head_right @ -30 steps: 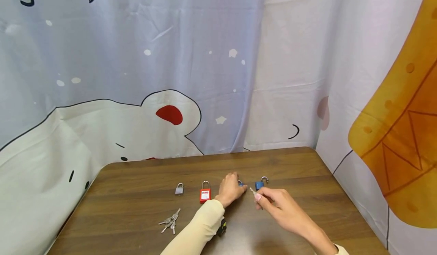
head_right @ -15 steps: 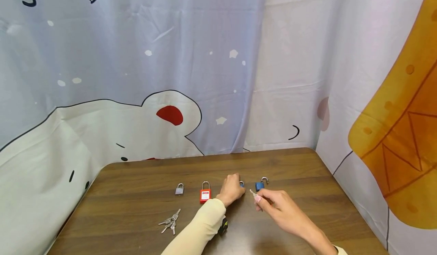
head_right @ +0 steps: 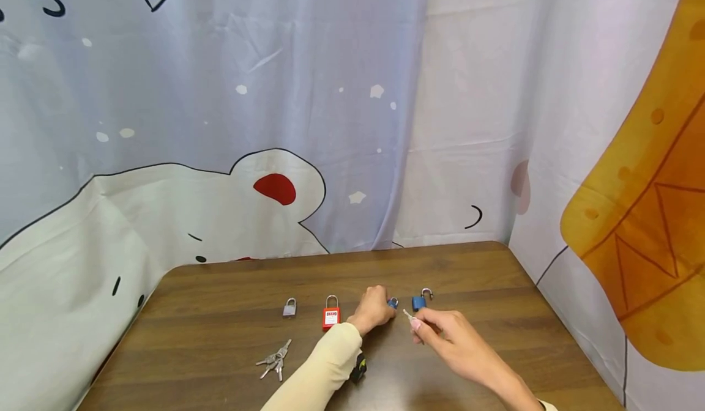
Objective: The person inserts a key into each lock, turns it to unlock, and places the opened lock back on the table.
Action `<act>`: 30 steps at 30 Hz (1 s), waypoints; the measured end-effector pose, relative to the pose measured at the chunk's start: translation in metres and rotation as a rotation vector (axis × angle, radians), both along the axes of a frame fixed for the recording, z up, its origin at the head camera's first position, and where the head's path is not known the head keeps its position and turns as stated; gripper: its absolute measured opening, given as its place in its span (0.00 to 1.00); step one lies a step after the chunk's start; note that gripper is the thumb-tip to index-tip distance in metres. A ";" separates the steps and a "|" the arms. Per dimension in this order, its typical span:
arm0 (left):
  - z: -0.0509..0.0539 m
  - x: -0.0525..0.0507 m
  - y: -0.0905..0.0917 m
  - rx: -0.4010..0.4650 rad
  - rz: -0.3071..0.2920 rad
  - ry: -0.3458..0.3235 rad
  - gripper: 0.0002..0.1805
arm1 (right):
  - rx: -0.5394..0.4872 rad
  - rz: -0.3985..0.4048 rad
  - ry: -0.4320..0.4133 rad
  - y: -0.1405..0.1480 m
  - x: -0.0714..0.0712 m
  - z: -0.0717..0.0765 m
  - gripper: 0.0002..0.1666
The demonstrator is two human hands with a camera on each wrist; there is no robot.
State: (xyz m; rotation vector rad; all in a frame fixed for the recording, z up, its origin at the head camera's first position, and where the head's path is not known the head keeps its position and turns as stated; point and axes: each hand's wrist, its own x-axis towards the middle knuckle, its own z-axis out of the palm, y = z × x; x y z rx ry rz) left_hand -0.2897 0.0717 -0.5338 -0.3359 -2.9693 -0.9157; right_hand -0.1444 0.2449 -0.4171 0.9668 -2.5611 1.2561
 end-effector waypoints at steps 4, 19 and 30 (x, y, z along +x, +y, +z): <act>-0.001 0.001 0.000 0.009 -0.023 0.010 0.25 | 0.000 -0.005 0.006 0.000 0.001 -0.001 0.12; 0.017 0.011 -0.003 -0.026 -0.045 0.114 0.09 | -0.014 -0.007 0.019 0.000 0.002 0.006 0.13; 0.043 0.023 -0.012 -0.006 -0.049 0.143 0.06 | -0.038 0.017 0.051 -0.005 0.001 0.009 0.15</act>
